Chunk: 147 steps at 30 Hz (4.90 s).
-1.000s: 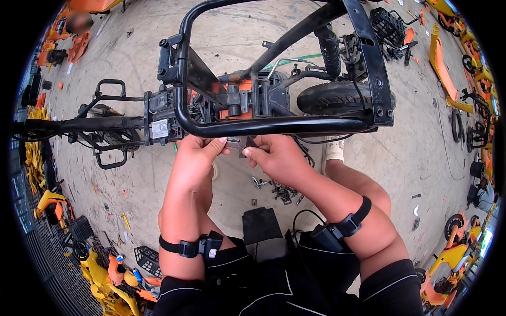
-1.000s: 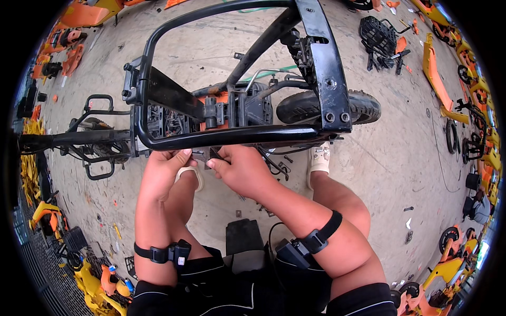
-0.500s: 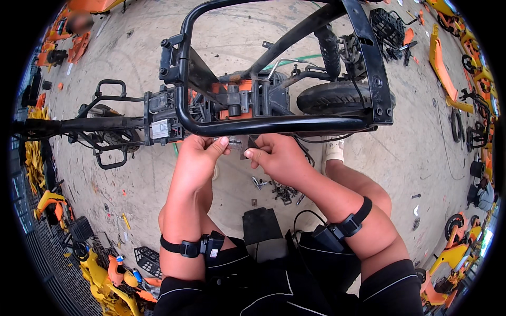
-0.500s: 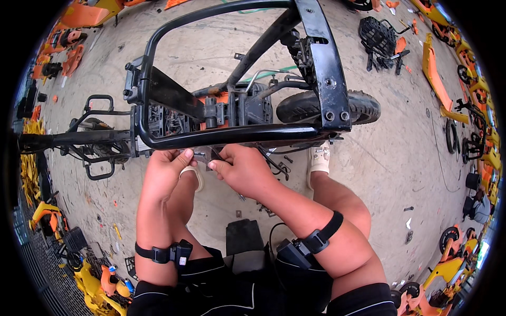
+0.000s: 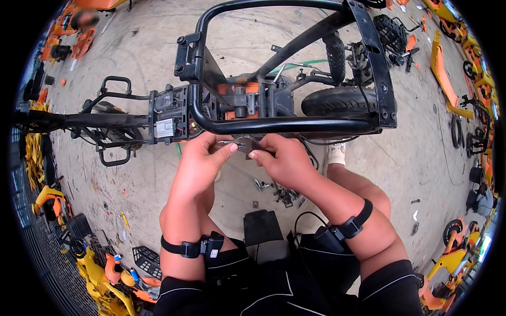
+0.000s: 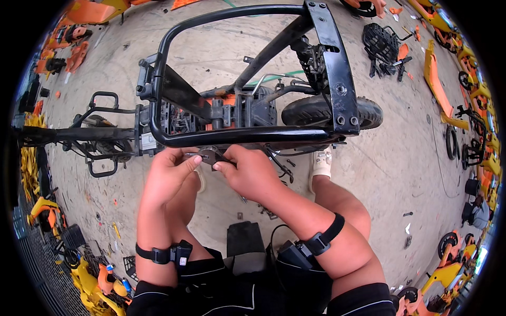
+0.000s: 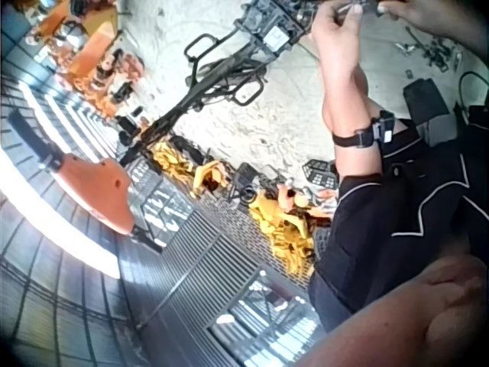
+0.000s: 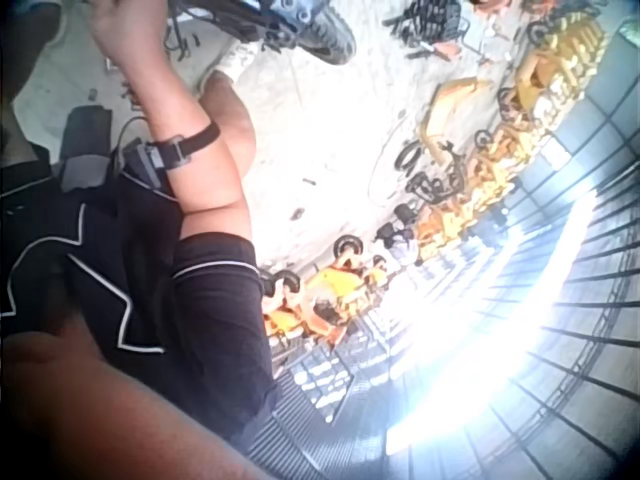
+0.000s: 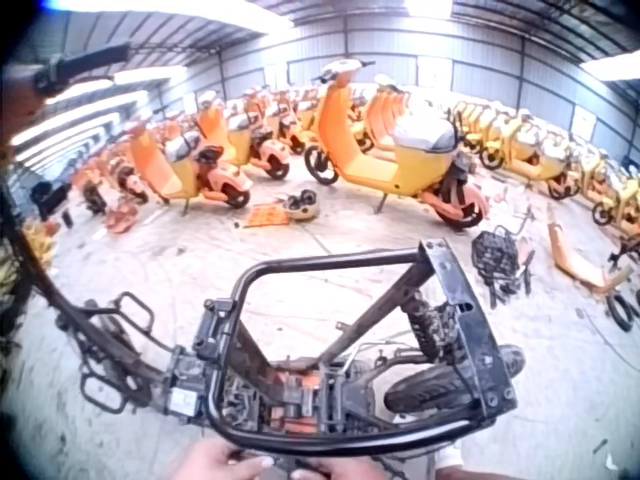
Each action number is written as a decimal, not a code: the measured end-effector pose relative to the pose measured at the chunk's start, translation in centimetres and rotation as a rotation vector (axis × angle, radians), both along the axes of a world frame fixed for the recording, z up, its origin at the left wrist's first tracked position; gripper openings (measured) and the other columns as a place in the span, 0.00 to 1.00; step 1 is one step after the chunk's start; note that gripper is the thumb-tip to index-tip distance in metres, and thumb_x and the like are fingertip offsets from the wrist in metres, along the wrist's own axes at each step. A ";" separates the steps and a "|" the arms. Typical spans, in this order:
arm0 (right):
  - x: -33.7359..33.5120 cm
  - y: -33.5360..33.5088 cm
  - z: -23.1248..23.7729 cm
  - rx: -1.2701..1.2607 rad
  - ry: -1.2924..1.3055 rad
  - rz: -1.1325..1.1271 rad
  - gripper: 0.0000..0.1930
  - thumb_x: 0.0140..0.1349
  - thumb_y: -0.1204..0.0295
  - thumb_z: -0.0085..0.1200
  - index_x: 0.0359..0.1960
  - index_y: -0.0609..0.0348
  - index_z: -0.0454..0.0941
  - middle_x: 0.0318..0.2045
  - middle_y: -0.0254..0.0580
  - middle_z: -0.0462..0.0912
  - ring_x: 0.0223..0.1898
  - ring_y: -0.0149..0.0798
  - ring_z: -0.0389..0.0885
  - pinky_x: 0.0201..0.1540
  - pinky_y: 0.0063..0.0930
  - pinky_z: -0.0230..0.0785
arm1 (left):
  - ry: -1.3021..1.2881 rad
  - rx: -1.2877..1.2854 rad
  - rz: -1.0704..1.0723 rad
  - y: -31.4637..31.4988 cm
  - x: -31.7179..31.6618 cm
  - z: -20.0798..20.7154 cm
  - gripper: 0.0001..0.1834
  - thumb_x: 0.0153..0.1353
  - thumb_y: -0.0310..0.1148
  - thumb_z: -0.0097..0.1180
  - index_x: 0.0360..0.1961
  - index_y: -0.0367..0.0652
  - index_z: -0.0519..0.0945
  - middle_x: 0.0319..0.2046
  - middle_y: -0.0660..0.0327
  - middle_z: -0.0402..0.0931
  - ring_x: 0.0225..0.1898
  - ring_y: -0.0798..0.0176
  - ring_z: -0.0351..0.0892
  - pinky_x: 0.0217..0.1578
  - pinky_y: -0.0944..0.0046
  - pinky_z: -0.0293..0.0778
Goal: The person fits a black metal bracket to a motorcycle frame and inserts bolts into holes, tightening them by hand and using a wrench.
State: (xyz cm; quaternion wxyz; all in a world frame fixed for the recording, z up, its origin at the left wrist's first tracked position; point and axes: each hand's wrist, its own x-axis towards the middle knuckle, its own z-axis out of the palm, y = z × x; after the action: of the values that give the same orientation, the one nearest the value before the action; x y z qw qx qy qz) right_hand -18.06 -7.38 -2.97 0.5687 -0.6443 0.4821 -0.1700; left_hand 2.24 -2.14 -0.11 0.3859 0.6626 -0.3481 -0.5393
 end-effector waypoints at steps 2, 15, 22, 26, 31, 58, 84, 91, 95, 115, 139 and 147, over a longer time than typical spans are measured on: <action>0.1 0.1 -0.2 -0.022 -0.012 -0.017 0.15 0.60 0.62 0.66 0.34 0.62 0.82 0.23 0.50 0.84 0.26 0.51 0.84 0.31 0.40 0.73 | -0.054 -0.046 -0.036 -0.2 0.1 -0.5 0.13 0.64 0.23 0.64 0.49 0.34 0.81 0.39 0.62 0.84 0.40 0.71 0.78 0.45 0.68 0.73; 0.5 0.4 0.0 -0.098 0.035 -0.012 0.13 0.61 0.64 0.66 0.34 0.62 0.81 0.23 0.47 0.84 0.25 0.46 0.83 0.30 0.36 0.72 | -0.262 -0.023 0.043 -0.3 -0.5 -0.5 0.08 0.60 0.24 0.67 0.41 0.35 0.84 0.29 0.65 0.81 0.31 0.74 0.75 0.35 0.69 0.72; 0.9 0.7 -0.3 -0.132 0.052 0.002 0.12 0.62 0.66 0.66 0.35 0.63 0.80 0.23 0.41 0.86 0.23 0.33 0.83 0.29 0.28 0.71 | -0.314 -0.038 0.056 0.0 -0.2 -0.8 0.08 0.59 0.26 0.68 0.38 0.35 0.85 0.26 0.62 0.82 0.29 0.72 0.76 0.33 0.67 0.73; 1.2 0.8 0.0 -0.123 0.048 -0.030 0.14 0.61 0.61 0.66 0.34 0.61 0.82 0.23 0.51 0.84 0.28 0.55 0.84 0.31 0.44 0.73 | -0.428 -0.045 0.102 0.1 -1.2 -0.1 0.08 0.58 0.26 0.68 0.38 0.36 0.85 0.25 0.58 0.83 0.27 0.68 0.79 0.32 0.66 0.74; 1.4 0.9 0.4 -0.123 0.095 -0.041 0.14 0.61 0.61 0.65 0.34 0.61 0.82 0.24 0.52 0.84 0.29 0.56 0.84 0.32 0.46 0.74 | -0.534 -0.096 0.083 0.1 -1.4 0.1 0.08 0.58 0.27 0.68 0.37 0.37 0.85 0.27 0.54 0.84 0.27 0.62 0.82 0.32 0.62 0.75; 1.4 0.7 -0.7 -0.485 0.181 -0.057 0.14 0.64 0.64 0.62 0.45 0.60 0.79 0.31 0.52 0.86 0.34 0.56 0.86 0.35 0.46 0.77 | -0.879 -0.429 0.015 0.1 -3.5 -1.0 0.06 0.61 0.27 0.62 0.38 0.38 0.82 0.26 0.51 0.79 0.28 0.46 0.79 0.31 0.51 0.73; 0.9 0.1 0.6 -0.773 0.295 0.018 0.11 0.60 0.64 0.66 0.39 0.54 0.83 0.27 0.43 0.85 0.28 0.48 0.85 0.31 0.39 0.77 | -0.622 -0.380 0.167 0.6 -4.0 -1.2 0.07 0.62 0.29 0.64 0.36 0.36 0.81 0.25 0.57 0.79 0.22 0.62 0.78 0.27 0.61 0.74; 1.5 1.0 1.3 -1.049 0.180 0.055 0.13 0.52 0.72 0.69 0.40 0.57 0.82 0.29 0.41 0.85 0.26 0.44 0.84 0.29 0.35 0.76 | -0.185 -0.259 0.185 2.7 -1.6 -0.1 0.08 0.62 0.28 0.65 0.38 0.34 0.82 0.27 0.61 0.81 0.25 0.70 0.77 0.30 0.67 0.74; 2.2 1.5 4.8 -1.219 0.106 0.099 0.16 0.51 0.73 0.67 0.42 0.62 0.81 0.32 0.41 0.85 0.26 0.40 0.82 0.26 0.31 0.73 | -0.238 -0.482 0.100 4.2 -0.1 1.1 0.05 0.67 0.23 0.61 0.40 0.33 0.79 0.31 0.65 0.78 0.32 0.75 0.72 0.35 0.72 0.70; 7.0 -2.9 20.1 -1.082 0.512 0.491 0.37 0.55 0.77 0.57 0.71 0.54 0.63 0.55 0.47 0.80 0.41 0.52 0.86 0.35 0.40 0.81 | -0.311 -1.047 0.338 -3.3 1.6 6.2 0.10 0.56 0.25 0.67 0.40 0.40 0.85 0.37 0.58 0.80 0.40 0.53 0.76 0.42 0.57 0.72; 11.3 -9.3 20.2 -1.109 0.806 0.374 0.33 0.63 0.78 0.54 0.72 0.52 0.62 0.53 0.52 0.81 0.42 0.59 0.83 0.41 0.46 0.78 | -0.208 -0.813 0.496 -8.9 4.6 4.9 0.07 0.61 0.26 0.57 0.40 0.39 0.83 0.42 0.55 0.79 0.48 0.48 0.77 0.50 0.53 0.74; 12.5 -7.7 19.7 -1.214 0.918 0.312 0.31 0.64 0.76 0.53 0.70 0.56 0.63 0.50 0.50 0.82 0.36 0.57 0.85 0.35 0.45 0.79 | -0.199 -0.809 0.478 -8.7 4.9 5.1 0.07 0.63 0.23 0.56 0.40 0.36 0.83 0.40 0.54 0.80 0.44 0.52 0.81 0.47 0.58 0.75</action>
State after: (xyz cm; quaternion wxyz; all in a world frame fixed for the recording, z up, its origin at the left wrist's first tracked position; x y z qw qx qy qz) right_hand -5.60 -15.11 16.68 -0.1234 -0.9093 0.3955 -0.0383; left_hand 7.10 -10.87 4.96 0.6906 0.5693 -0.4033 -0.1907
